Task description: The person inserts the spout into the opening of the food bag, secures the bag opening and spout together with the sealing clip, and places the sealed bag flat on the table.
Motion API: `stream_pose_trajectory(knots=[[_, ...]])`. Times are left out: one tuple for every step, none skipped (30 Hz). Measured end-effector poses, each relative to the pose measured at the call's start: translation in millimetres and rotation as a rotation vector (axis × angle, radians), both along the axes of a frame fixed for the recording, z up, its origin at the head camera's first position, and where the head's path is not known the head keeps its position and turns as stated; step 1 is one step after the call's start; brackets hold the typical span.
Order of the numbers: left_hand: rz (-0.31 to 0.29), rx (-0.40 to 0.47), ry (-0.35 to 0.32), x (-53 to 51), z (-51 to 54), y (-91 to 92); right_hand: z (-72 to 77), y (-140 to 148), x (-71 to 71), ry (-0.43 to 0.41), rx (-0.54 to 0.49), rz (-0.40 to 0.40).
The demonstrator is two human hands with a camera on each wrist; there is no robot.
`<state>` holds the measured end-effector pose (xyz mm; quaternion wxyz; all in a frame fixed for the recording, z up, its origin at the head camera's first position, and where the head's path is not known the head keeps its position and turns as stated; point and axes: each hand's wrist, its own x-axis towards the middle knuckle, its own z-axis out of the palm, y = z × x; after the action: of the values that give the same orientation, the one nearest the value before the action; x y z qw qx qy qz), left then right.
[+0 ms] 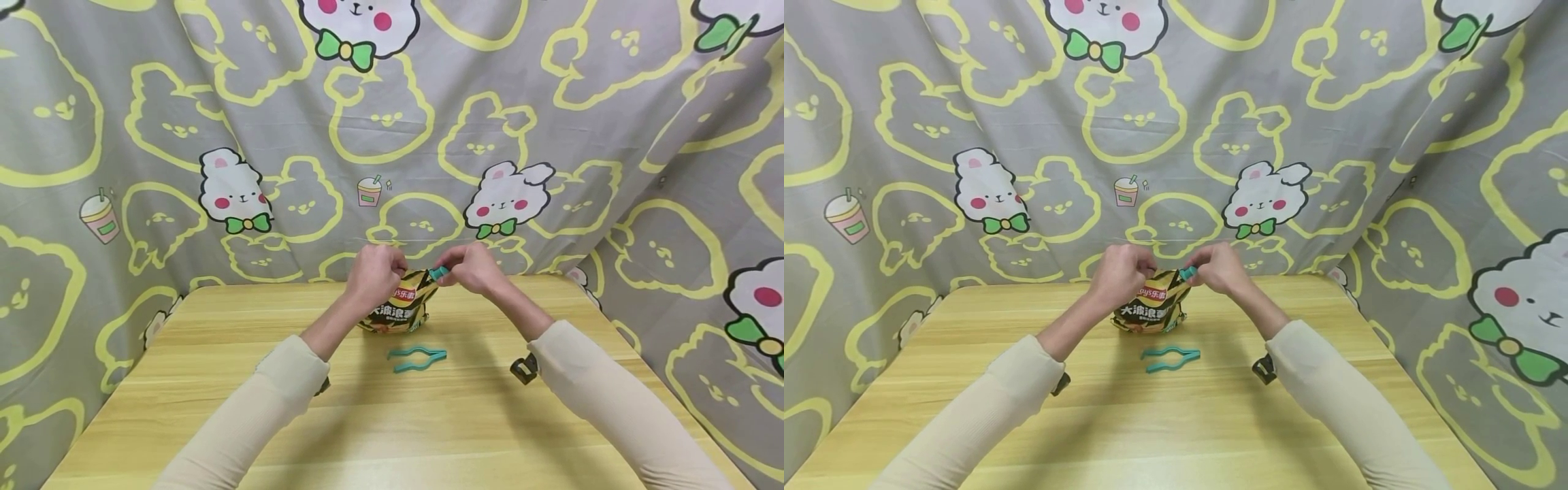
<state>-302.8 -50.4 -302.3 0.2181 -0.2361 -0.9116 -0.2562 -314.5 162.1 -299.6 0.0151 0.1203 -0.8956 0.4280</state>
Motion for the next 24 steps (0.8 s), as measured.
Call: stream_pose_trajectory(knots=[[0.001,-0.001,0.000,0.0,-0.2,0.0,0.0,-0.1,0.0,0.000,0.003,0.000],[0.002,-0.001,0.000,-0.1,-0.4,0.1,0.1,-0.1,0.0,0.000,0.004,0.000],[0.003,-0.001,-0.002,-0.1,-0.4,0.2,0.2,0.0,0.1,-0.002,0.004,-0.001],[0.005,-0.002,-0.007,0.1,-0.1,0.3,0.4,0.0,0.1,-0.004,0.003,-0.001],[0.007,-0.003,-0.009,-0.1,-0.2,0.5,0.6,0.1,0.1,-0.006,0.001,-0.001],[0.008,-0.004,-0.012,-0.2,-0.1,0.7,0.6,0.1,0.0,-0.008,-0.002,-0.001],[0.009,-0.005,-0.016,-0.4,0.0,0.8,0.7,0.2,-0.1,-0.009,-0.005,0.000],[0.010,-0.007,-0.018,-0.5,0.1,1.0,0.9,0.3,-0.2,-0.012,-0.010,0.001],[0.010,-0.008,-0.020,-0.7,0.2,1.1,1.1,0.4,-0.3,-0.014,-0.015,0.001],[0.010,-0.009,-0.022,-0.7,0.3,1.2,1.2,0.5,-0.5,-0.015,-0.020,0.002],[0.010,-0.010,-0.026,-0.5,0.6,1.2,1.4,0.6,-0.7,-0.017,-0.025,0.002],[0.009,-0.011,-0.027,-0.4,0.8,1.2,1.4,0.6,-0.9,-0.020,-0.029,0.002],[0.010,-0.012,-0.029,-0.3,0.9,1.2,1.6,0.6,-1.0,-0.023,-0.033,0.000],[0.010,-0.013,-0.028,-0.3,1.1,1.3,2.0,0.5,-1.1,-0.025,-0.035,-0.002],[0.010,-0.013,-0.028,-0.4,1.1,1.3,2.2,0.2,-1.2,-0.028,-0.037,-0.005],[0.010,-0.012,-0.028,-0.2,1.2,1.3,2.6,0.0,-1.1,-0.030,-0.039,-0.007],[0.009,-0.013,-0.026,-0.4,1.1,1.3,2.8,-0.2,-1.2,-0.030,-0.038,-0.008],[0.008,-0.013,-0.024,-0.6,0.9,1.3,2.7,-0.4,-1.2,-0.029,-0.037,-0.009],[0.008,-0.012,-0.022,-0.8,0.7,1.2,2.9,-0.5,-1.1,-0.027,-0.034,-0.010],[0.007,-0.011,-0.021,-0.8,0.6,1.2,2.8,-0.5,-1.1,-0.026,-0.033,-0.010],[0.006,-0.011,-0.020,-0.9,0.4,1.2,2.6,-0.3,-1.1,-0.023,-0.029,-0.006],[0.005,-0.011,-0.019,-0.9,0.4,1.1,2.4,0.0,-1.2,-0.020,-0.025,-0.003],[0.004,-0.012,-0.018,-0.9,0.3,1.1,1.9,0.3,-1.5,-0.017,-0.021,0.000],[0.004,-0.012,-0.019,-0.7,0.4,1.1,1.5,0.6,-1.7,-0.016,-0.017,0.002]])
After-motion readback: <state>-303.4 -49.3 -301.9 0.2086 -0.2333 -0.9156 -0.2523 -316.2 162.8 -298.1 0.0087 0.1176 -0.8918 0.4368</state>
